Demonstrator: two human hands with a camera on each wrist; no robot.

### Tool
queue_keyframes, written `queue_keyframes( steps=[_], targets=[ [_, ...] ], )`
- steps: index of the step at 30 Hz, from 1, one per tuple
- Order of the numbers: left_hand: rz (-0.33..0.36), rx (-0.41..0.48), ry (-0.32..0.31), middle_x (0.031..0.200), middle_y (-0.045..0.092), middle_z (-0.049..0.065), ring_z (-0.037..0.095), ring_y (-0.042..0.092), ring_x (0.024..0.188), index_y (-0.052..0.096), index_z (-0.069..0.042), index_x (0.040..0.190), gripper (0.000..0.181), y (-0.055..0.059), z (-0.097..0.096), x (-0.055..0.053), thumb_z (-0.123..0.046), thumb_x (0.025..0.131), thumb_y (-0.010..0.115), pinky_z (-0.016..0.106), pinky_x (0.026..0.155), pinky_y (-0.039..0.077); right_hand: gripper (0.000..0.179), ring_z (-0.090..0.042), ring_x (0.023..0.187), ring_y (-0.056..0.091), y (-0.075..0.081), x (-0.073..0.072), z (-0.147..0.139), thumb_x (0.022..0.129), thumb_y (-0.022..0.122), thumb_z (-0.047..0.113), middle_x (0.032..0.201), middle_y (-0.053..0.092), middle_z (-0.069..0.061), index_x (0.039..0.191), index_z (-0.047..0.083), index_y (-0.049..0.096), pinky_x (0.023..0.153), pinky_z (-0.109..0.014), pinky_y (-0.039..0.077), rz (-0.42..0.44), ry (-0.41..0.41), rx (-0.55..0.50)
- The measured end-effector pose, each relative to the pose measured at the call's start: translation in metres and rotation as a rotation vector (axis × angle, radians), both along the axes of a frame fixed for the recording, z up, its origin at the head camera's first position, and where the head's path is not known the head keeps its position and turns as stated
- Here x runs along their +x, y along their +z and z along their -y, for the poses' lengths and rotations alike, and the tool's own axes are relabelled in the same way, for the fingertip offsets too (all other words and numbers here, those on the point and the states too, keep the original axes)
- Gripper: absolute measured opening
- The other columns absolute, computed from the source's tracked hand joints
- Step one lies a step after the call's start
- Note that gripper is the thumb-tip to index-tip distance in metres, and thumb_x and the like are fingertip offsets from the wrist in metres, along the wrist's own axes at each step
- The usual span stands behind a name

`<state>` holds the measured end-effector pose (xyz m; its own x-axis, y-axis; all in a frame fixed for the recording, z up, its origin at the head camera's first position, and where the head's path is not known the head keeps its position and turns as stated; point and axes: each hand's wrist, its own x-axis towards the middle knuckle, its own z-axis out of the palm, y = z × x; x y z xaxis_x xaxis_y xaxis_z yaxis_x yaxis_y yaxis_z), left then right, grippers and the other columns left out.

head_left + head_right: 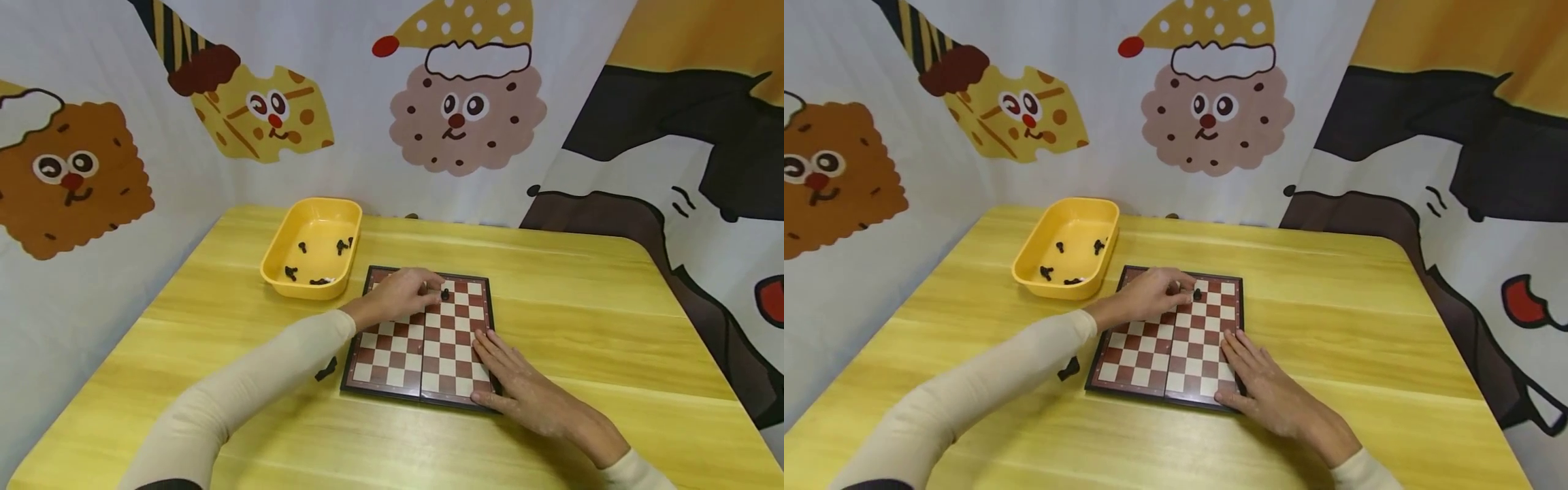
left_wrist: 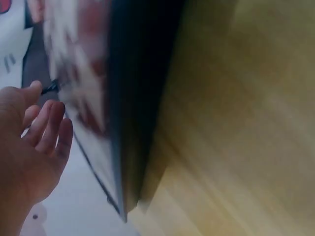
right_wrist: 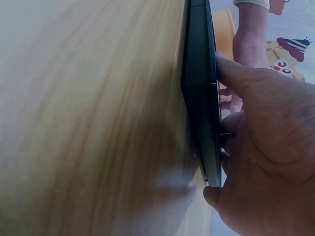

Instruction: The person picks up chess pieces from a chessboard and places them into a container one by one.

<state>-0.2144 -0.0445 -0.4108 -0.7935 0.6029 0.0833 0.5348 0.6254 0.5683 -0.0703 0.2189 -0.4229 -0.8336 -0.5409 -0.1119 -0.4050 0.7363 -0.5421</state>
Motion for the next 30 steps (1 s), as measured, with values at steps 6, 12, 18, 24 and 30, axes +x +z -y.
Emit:
queue_keyframes(
  steps=[6, 12, 18, 24, 30],
  targets=[
    [-0.047, -0.018, 0.058, 0.116, 0.070, -0.002, 0.006, 0.062, 0.090, 0.069, -0.012, 0.129, 0.033, -0.003, -0.006, 0.001, -0.030, 0.102, 0.066, 0.025, 0.075, 0.053, 0.084, -0.028, 0.154, 0.002, 0.001, -0.001, 0.001, 0.101, 0.056, 0.055, 0.169, 0.010, -0.003, 0.162, 0.009, 0.022, 0.121, -0.053, 0.010, -0.008, 0.000, -0.004],
    [-0.097, -0.067, 0.028, 0.121, 0.068, 0.000, 0.011, 0.064, 0.102, 0.071, -0.013, 0.126, 0.029, -0.004, -0.014, 0.000, -0.030, 0.104, 0.063, 0.029, 0.087, 0.053, 0.084, -0.029, 0.154, 0.001, 0.000, 0.002, 0.003, 0.101, 0.056, 0.054, 0.170, 0.008, -0.005, 0.162, 0.007, 0.022, 0.119, -0.054, 0.013, 0.005, -0.007, -0.016],
    [-0.149, -0.125, 0.000, 0.126, 0.068, 0.002, 0.015, 0.064, 0.110, 0.071, -0.013, 0.126, 0.028, -0.005, -0.018, 0.000, -0.027, 0.106, 0.059, 0.032, 0.093, 0.053, 0.085, -0.030, 0.154, -0.002, 0.000, 0.003, 0.006, 0.102, 0.053, 0.055, 0.170, 0.004, -0.006, 0.162, 0.004, 0.019, 0.116, -0.056, 0.020, 0.027, 0.002, -0.016],
    [-0.140, -0.104, 0.012, 0.128, 0.067, 0.005, 0.015, 0.064, 0.110, 0.071, -0.010, 0.127, 0.028, -0.003, -0.019, -0.002, -0.025, 0.106, 0.058, 0.030, 0.093, 0.052, 0.085, -0.028, 0.154, -0.004, 0.001, 0.002, 0.007, 0.102, 0.051, 0.056, 0.170, 0.002, -0.005, 0.162, 0.005, 0.017, 0.116, -0.056, 0.018, 0.033, 0.003, -0.002],
    [-0.100, -0.067, 0.015, 0.117, 0.071, 0.004, 0.006, 0.063, 0.082, 0.070, -0.007, 0.126, 0.028, 0.003, -0.017, -0.004, -0.023, 0.106, 0.059, 0.019, 0.069, 0.052, 0.085, -0.029, 0.154, -0.002, 0.001, 0.001, 0.005, 0.103, 0.051, 0.055, 0.170, 0.003, -0.006, 0.162, 0.005, 0.017, 0.116, -0.056, 0.019, 0.016, 0.016, 0.020]
  ],
)
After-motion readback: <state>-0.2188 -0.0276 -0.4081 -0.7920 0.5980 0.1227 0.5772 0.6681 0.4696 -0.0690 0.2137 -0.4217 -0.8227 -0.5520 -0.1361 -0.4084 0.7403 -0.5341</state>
